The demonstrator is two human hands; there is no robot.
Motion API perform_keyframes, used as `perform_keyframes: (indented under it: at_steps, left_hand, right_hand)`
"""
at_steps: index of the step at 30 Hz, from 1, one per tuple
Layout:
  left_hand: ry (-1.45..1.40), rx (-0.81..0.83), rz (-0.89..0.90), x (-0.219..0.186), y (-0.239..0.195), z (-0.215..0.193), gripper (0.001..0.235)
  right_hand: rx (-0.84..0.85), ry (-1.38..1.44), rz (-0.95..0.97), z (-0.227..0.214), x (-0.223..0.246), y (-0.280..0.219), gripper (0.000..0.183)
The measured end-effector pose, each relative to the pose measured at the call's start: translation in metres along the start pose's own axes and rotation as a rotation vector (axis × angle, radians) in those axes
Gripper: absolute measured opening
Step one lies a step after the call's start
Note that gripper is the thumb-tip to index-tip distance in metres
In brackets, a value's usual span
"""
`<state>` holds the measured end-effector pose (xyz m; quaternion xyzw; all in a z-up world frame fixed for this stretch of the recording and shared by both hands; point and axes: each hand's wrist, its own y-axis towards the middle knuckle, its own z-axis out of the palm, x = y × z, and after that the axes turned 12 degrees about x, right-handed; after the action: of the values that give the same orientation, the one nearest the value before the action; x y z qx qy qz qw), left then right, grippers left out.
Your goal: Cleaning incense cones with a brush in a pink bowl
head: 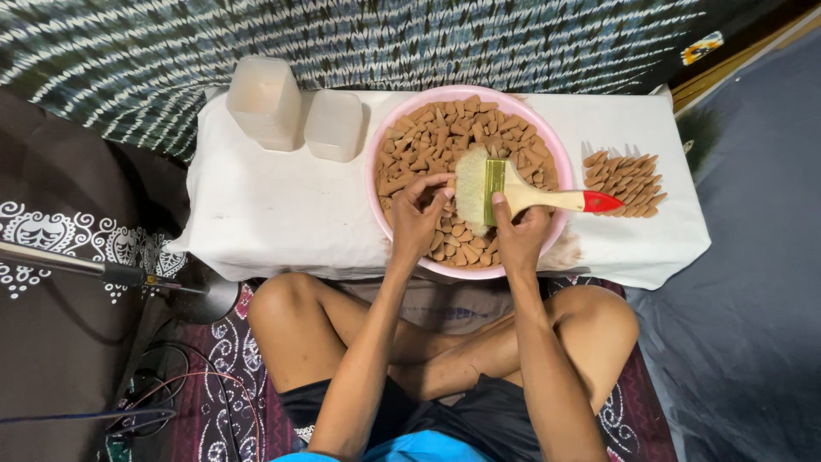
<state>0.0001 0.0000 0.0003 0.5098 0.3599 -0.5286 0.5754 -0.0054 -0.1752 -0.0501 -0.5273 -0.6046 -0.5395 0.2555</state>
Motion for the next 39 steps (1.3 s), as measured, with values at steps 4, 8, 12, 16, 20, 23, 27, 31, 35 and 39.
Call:
perform_keyframes:
  at_steps: [4,8,12,16,20,23,27,31,35,39]
  left_hand:
    - [-0.055,-0.003,-0.007,0.016,0.006,-0.005,0.023]
    - [-0.104,0.013,0.005,0.011,0.004,-0.004,0.024]
    - [-0.194,0.033,0.004,0.013,0.003,-0.004,0.025]
    - [-0.252,0.042,-0.017,0.017,0.004,-0.007,0.026]
    - [-0.241,0.051,-0.015,0.019,0.004,-0.009,0.025]
    - [-0.248,0.044,-0.017,0.021,0.006,-0.010,0.024]
    - [-0.201,0.037,-0.038,0.026,0.005,-0.011,0.023]
    - [-0.161,0.013,-0.036,0.026,0.006,-0.010,0.024]
    - [-0.077,0.034,-0.006,0.004,0.003,-0.007,0.028]
    - [-0.058,0.080,-0.039,-0.003,0.002,-0.003,0.033]
  right_hand:
    - [-0.019,0.035,0.008,-0.003,-0.025,-0.002,0.019]
    - [-0.027,0.083,0.012,-0.001,0.006,0.002,0.016]
    - [-0.042,0.067,0.139,-0.002,-0.001,0.004,0.019]
    - [-0.071,0.130,0.122,-0.002,0.038,0.004,0.016]
    - [-0.061,0.126,0.150,-0.002,0.026,0.004,0.016]
    - [-0.070,0.141,0.127,0.000,0.032,0.005,0.017]
    - [-0.055,0.089,0.124,0.000,0.013,0.005,0.016]
    - [-0.059,0.121,0.140,0.000,0.018,0.005,0.016]
    - [-0.057,0.155,0.087,-0.001,0.024,0.004,0.016]
    - [-0.074,0.185,0.056,-0.002,0.030,0.005,0.012]
